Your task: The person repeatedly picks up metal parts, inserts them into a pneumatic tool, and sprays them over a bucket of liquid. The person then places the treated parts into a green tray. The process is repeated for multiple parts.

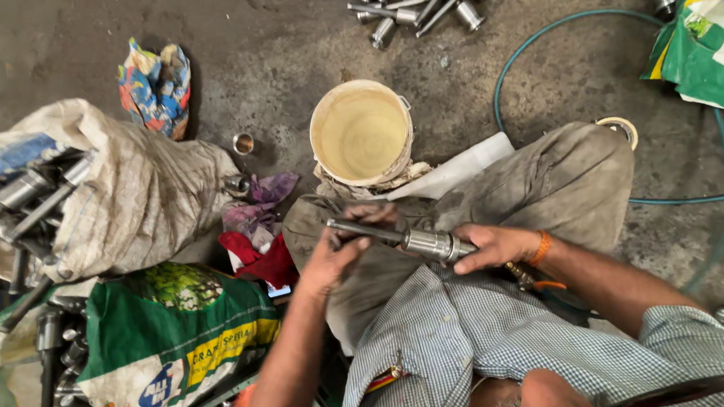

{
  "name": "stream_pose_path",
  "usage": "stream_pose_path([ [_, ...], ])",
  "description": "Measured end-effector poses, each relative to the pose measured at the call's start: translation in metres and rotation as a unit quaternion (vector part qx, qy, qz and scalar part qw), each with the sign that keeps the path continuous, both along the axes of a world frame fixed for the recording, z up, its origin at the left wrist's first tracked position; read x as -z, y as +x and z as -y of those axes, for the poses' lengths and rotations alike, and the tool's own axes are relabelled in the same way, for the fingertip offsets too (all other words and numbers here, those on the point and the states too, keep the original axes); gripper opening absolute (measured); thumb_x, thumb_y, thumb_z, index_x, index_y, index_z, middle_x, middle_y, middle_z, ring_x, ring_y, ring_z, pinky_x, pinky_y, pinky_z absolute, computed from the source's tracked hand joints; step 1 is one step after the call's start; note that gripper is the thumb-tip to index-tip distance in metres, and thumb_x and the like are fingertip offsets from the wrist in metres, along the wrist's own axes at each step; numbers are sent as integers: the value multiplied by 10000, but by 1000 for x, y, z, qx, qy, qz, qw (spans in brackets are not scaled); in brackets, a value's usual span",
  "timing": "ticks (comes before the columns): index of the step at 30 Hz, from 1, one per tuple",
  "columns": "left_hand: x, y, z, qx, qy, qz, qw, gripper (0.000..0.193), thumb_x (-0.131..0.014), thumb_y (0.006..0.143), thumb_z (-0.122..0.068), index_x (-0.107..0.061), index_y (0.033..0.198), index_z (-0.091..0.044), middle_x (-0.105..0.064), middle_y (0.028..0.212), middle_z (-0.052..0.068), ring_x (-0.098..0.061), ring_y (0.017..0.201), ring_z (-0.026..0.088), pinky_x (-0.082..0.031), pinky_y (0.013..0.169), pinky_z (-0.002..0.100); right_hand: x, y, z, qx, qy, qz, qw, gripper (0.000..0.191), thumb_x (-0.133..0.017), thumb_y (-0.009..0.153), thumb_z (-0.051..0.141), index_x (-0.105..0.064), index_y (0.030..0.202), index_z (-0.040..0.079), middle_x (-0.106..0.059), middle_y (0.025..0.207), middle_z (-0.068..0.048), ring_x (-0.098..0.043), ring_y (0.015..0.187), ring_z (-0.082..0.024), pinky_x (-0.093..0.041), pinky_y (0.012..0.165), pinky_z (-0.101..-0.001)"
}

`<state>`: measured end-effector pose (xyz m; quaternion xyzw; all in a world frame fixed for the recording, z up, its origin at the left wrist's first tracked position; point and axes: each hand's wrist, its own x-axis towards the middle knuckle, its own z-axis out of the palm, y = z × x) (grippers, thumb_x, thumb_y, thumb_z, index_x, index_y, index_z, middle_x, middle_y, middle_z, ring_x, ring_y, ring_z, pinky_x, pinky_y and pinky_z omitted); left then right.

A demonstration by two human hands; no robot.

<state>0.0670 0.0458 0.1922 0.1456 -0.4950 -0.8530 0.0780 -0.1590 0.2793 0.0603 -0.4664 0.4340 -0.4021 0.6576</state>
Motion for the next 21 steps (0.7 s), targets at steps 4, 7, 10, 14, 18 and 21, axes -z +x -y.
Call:
stream_pose_path([
  [4,-25,-7,42,34,-308,109,945,405,-624,1018,-301,-603,1284,4,-694,1164,123,-652,1035,164,-551,908,306,-18,-7,-3,33,-69,-28,997,614,-798,861,340,-597,1283,-58,-701,1151,-59,-604,1067,-145,-501,938,-311],
  [7,-28,-16,52,141,-333,370,856,440,-530,1119,-340,-650,1158,81,-705,844,252,-670,670,276,-540,617,374,-25,-14,-4,58,-66,-78,993,642,-799,837,354,-585,1288,-49,-715,1146,-57,-621,1066,-146,-507,940,-314],
  [10,-34,-29,51,139,-446,311,828,259,-695,1000,-248,-690,1148,-36,-657,757,155,-565,617,140,-449,567,280,-21,-15,-4,64,-66,-68,993,627,-807,841,363,-608,1266,-53,-717,1124,-57,-612,1050,-144,-509,927,-314],
  [14,-58,-49,51,168,-436,59,882,213,-647,916,-18,-684,1126,-34,-652,979,138,-583,853,157,-490,690,320,-9,-18,-4,65,-31,-5,997,615,-813,839,371,-622,1247,-47,-689,1047,-40,-585,979,-126,-506,876,-301],
  [18,-73,-63,51,155,-453,-30,878,292,-686,884,-36,-650,1173,-17,-675,1139,123,-636,1041,211,-524,849,394,-2,-21,-7,70,-2,-25,997,570,-818,836,369,-632,1183,-43,-637,958,-37,-558,902,-128,-499,808,-304],
  [21,-65,-69,52,167,-465,237,836,272,-678,1018,-242,-675,1214,-52,-697,948,137,-687,856,224,-544,785,376,-2,-19,-8,72,6,-29,997,567,-815,823,360,-624,1187,-32,-650,960,-32,-568,899,-124,-502,801,-299],
])
